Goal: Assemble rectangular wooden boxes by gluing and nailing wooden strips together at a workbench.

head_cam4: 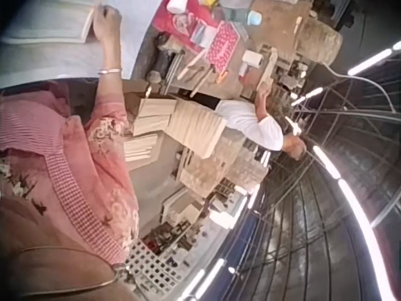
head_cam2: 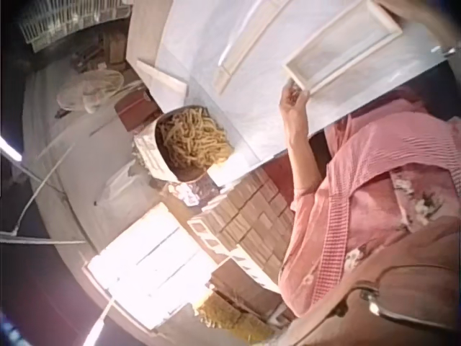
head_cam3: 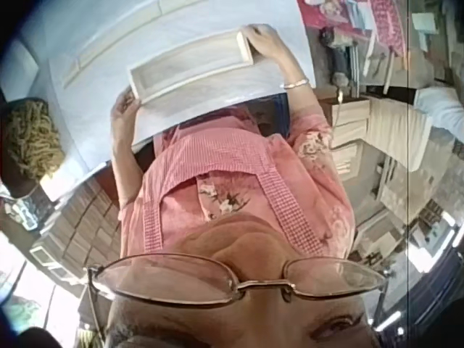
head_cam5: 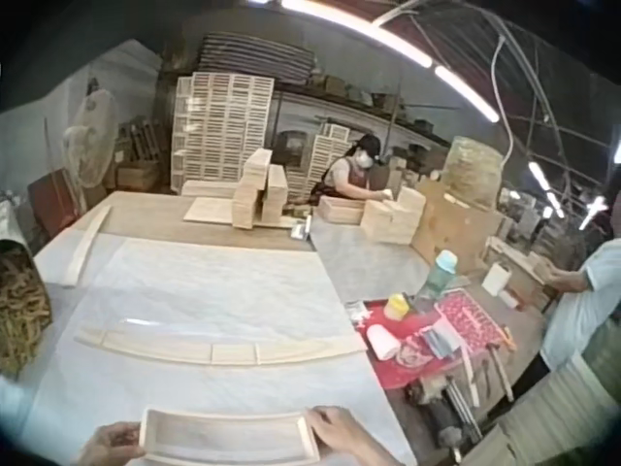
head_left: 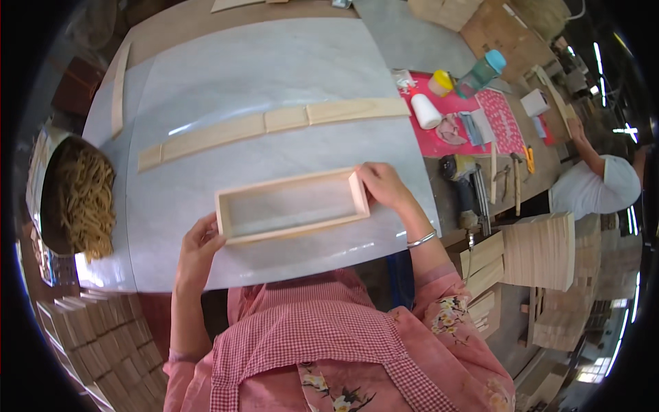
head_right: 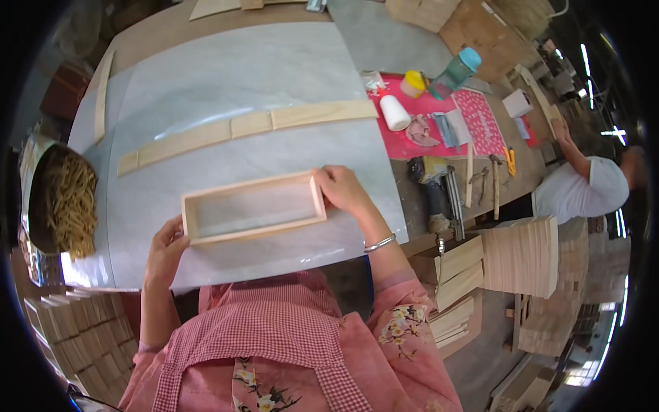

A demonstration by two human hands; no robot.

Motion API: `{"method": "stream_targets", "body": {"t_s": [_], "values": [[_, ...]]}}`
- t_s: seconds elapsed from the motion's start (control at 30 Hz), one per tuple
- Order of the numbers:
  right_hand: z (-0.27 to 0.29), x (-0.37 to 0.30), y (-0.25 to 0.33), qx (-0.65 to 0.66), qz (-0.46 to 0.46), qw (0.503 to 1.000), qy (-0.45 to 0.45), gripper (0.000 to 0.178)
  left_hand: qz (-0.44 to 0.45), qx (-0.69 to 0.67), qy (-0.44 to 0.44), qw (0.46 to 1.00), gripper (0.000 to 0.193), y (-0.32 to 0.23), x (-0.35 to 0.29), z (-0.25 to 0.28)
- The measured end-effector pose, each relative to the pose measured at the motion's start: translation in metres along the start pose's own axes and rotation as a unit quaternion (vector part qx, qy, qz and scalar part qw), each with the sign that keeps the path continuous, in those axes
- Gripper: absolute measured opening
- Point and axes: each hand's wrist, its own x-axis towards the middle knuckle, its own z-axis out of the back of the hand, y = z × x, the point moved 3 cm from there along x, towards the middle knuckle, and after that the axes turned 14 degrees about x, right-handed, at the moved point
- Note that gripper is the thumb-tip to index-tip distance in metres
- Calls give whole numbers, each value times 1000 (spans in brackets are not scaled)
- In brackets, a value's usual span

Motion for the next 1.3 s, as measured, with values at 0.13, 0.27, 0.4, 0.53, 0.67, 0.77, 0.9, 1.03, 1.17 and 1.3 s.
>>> {"method": "stream_targets", "body": {"t_s": [0.13, 0.27, 0.4, 0.53, 0.67, 0.77, 0.9, 1.03, 1.17, 1.3], "values": [[31, 24, 1, -81, 140, 985, -54, 29, 15, -3, -39, 999, 45, -1, -4, -3], [122, 75, 7, -208, 344, 866, -297, 29, 7, -52, -115, 992, 38, 10, -5, 4], [164, 128, 5, -447, 178, 791, -376, 38, 15, -100, -206, 973, 27, 40, -14, 39], [174, 157, -5, -459, 65, 814, -351, 45, -9, -129, -225, 966, 32, 35, -6, 47], [177, 150, -6, -379, 58, 841, -381, 47, -34, -186, -216, 958, 33, 3, 7, 41], [144, 116, 16, -220, 138, 891, -372, 51, -63, -187, -178, 964, 40, -39, 19, 17], [52, 65, 36, -12, 341, 896, -285, 57, -67, -108, -46, 991, 63, -107, 37, -61], [-49, -13, 65, 108, 417, 892, -139, 62, -84, -154, 96, 980, 64, -134, 55, -153], [-49, -31, 72, 72, 412, 907, 43, 55, -56, -246, 172, 952, 60, -131, 65, -170], [61, 22, 58, -135, 453, 870, -143, 45, -42, -181, 122, 975, 55, -126, 51, -162]]}}
